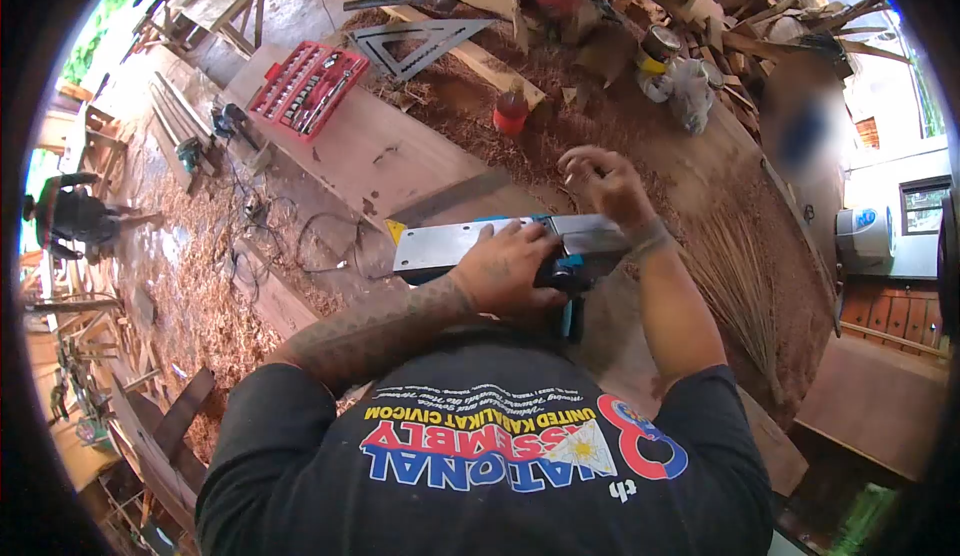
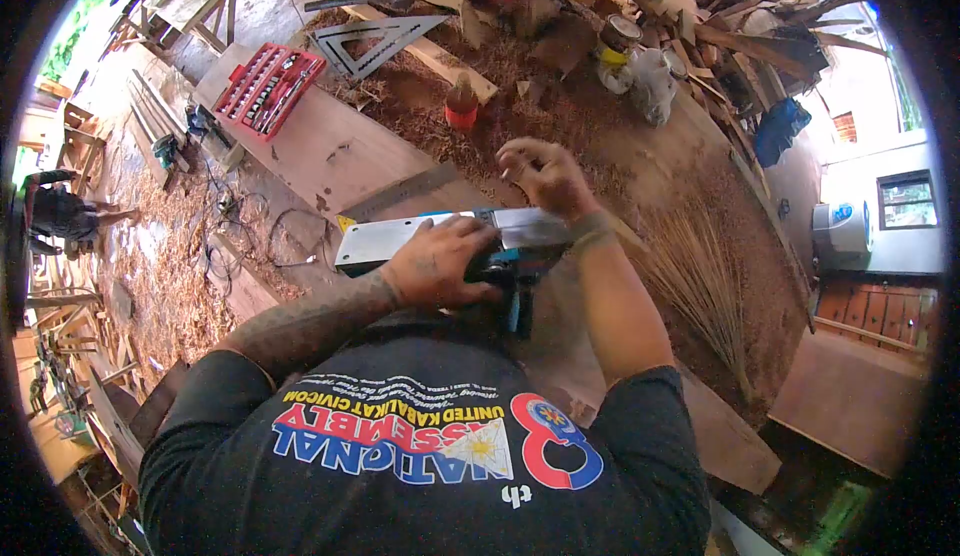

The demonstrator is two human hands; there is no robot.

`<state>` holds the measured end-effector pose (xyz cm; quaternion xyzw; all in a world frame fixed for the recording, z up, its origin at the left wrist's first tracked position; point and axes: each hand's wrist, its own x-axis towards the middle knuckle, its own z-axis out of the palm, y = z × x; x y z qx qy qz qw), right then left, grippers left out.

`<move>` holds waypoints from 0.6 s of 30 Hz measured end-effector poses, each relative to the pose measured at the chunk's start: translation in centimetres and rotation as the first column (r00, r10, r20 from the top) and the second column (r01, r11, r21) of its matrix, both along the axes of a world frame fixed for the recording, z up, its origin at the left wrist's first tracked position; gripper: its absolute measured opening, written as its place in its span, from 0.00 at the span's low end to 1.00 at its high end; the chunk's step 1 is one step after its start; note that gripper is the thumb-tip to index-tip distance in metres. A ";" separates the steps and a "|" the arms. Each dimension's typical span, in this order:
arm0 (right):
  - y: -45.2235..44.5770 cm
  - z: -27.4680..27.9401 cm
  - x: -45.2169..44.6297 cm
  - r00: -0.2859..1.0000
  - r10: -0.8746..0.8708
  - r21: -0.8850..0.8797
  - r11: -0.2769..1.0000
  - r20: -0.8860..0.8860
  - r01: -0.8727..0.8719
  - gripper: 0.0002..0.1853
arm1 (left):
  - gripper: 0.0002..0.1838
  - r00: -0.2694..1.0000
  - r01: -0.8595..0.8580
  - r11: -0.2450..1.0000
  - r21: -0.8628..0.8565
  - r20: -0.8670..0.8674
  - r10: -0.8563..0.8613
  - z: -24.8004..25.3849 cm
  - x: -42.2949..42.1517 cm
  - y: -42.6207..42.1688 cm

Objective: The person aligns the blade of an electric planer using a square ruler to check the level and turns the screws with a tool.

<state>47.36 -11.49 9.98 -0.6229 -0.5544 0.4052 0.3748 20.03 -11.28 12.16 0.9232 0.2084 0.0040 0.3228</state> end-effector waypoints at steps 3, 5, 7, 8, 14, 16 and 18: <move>-2.4 -0.4 3.5 0.917 -0.184 0.237 0.966 0.354 0.102 0.20 | 0.48 0.983 -0.158 0.985 -0.068 0.086 0.164 -0.9 -0.9 -0.2; -5.5 -3.1 8.0 0.794 -0.215 0.244 0.966 0.569 0.086 0.21 | 0.49 0.982 -0.161 0.956 -0.243 0.054 0.179 0.4 -2.1 0.7; -9.5 -2.1 7.3 0.793 -0.198 -0.036 0.963 0.576 0.266 0.22 | 0.49 0.987 -0.129 0.938 -0.323 0.045 0.151 0.8 -4.2 1.9; -11.6 0.5 5.3 0.821 -0.219 -0.230 0.893 0.526 0.386 0.22 | 0.48 0.991 -0.132 0.928 -0.349 -0.014 0.135 1.1 -5.5 2.7; -25.4 -9.8 2.1 0.739 -0.304 -0.206 0.835 0.601 0.510 0.21 | 0.51 0.995 -0.091 0.967 -0.238 -0.067 0.077 -2.9 -10.4 4.0; -27.4 -10.7 -0.4 0.667 -0.350 -0.117 0.828 0.658 0.549 0.23 | 0.57 0.991 -0.077 0.981 -0.175 -0.120 0.057 -2.3 -10.7 2.8; -28.3 -11.3 -3.0 0.610 -0.411 -0.064 0.794 0.678 0.605 0.25 | 0.57 0.989 -0.105 0.975 -0.198 -0.121 0.082 -2.3 -11.0 1.9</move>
